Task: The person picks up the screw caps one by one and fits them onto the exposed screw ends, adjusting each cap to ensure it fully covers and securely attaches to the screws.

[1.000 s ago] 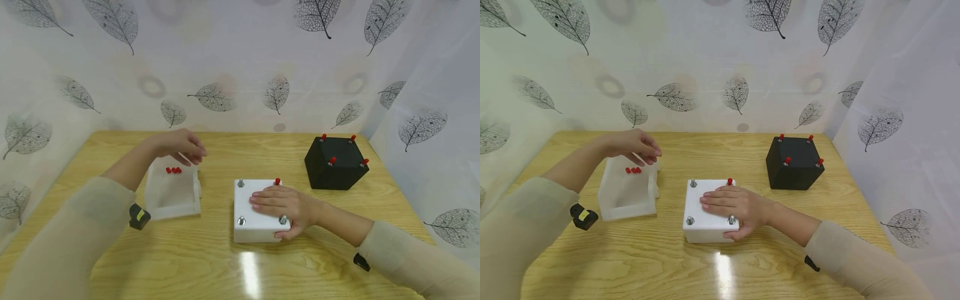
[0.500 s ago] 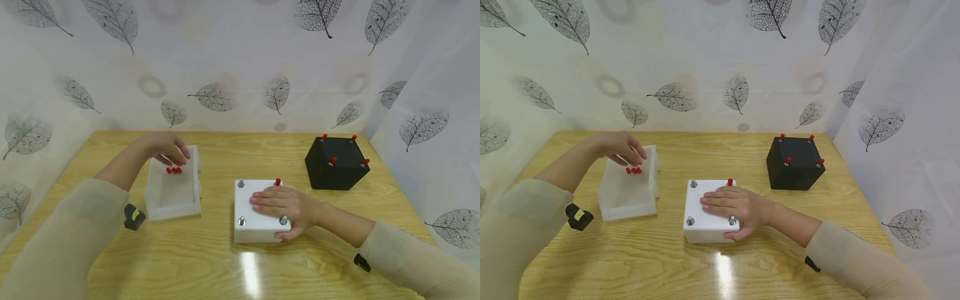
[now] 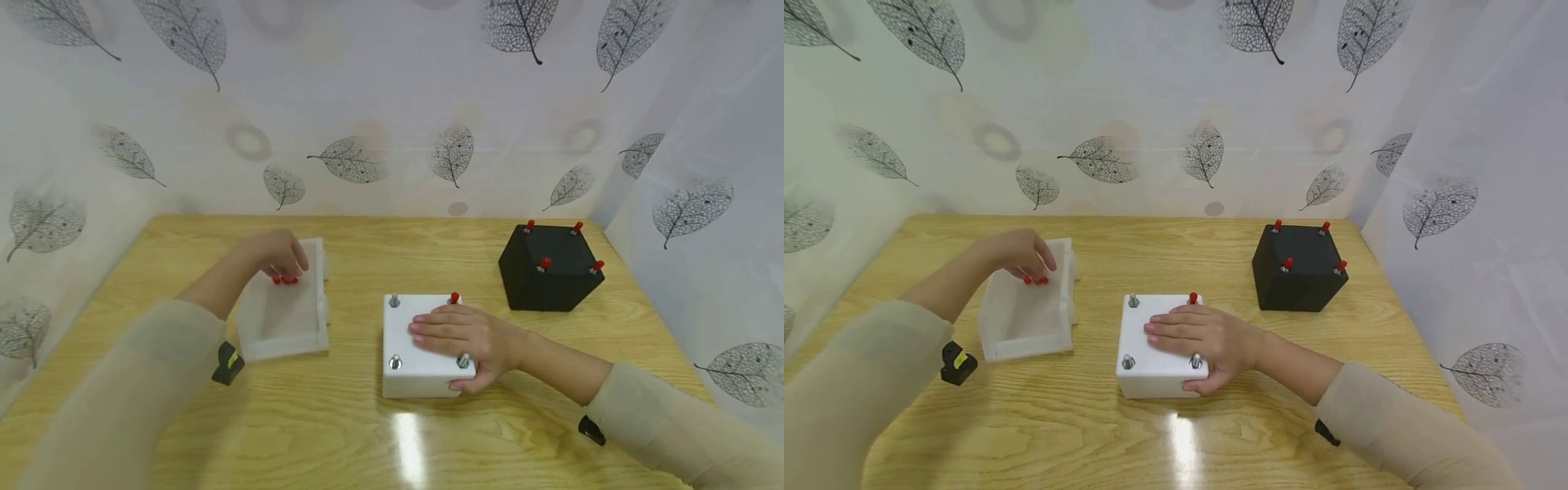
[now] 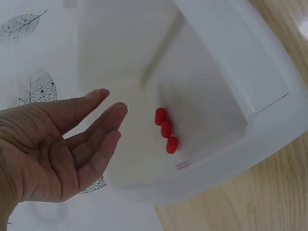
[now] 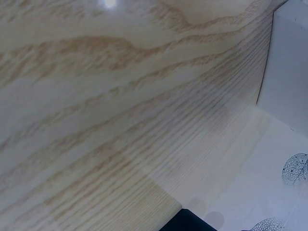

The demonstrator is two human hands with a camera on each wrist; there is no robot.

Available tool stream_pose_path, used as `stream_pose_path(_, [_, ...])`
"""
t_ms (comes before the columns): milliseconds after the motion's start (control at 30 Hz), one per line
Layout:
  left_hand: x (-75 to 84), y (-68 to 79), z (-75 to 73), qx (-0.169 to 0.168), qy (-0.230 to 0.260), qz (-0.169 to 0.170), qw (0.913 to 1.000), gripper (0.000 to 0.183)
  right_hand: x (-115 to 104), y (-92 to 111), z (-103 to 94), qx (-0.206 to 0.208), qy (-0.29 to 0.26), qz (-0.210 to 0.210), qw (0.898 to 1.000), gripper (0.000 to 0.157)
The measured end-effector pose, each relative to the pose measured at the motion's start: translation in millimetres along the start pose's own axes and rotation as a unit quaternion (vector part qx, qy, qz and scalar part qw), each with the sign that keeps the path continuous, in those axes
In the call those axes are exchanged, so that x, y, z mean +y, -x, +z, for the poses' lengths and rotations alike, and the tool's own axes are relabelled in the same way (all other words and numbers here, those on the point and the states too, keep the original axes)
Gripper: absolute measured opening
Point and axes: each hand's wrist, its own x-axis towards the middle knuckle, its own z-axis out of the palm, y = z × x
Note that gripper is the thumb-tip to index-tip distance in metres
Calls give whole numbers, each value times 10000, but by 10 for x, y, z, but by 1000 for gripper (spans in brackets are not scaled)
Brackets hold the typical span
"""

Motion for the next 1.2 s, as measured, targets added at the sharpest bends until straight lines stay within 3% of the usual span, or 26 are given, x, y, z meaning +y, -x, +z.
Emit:
stream_pose_path(167, [-76, -90, 104, 357, -161, 104, 9992, 24, -8, 13, 16, 3, 9, -21, 10000, 62])
stream_pose_path(233, [-111, -124, 132, 559, -568, 285, 9964, 15, -12, 15, 19, 7, 23, -20, 10000, 62])
stream_pose_path(333, [-147, -163, 172, 858, -1581, 517, 9823, 22, -15, 13, 20, 8, 35, -18, 10000, 61])
stream_pose_path(433, [-157, -185, 215, 1006, -1994, 429, 9738, 29, -16, 12, 19, -1, 32, -13, 10000, 61])
stream_pose_path(633, [-127, -179, 262, 1064, -1805, 11, 9778, 28, -11, 11, 15, -10, 63, -35, 10000, 62])
stream_pose_path(800, [-138, -197, 264, 1045, -1919, 172, 9757, 23, -12, 9, 13, 13, 63, -25, 10000, 61])
stream_pose_path(933, [-158, -235, 268, 1031, -1960, 82, 9751, 24, -9, 8, 10, 51, 66, -43, 10000, 61])
stream_pose_path(1200, [-238, -292, 317, 1350, -1849, 246, 9731, 26, -2, 1, 7, 62, 80, -42, 9999, 62])
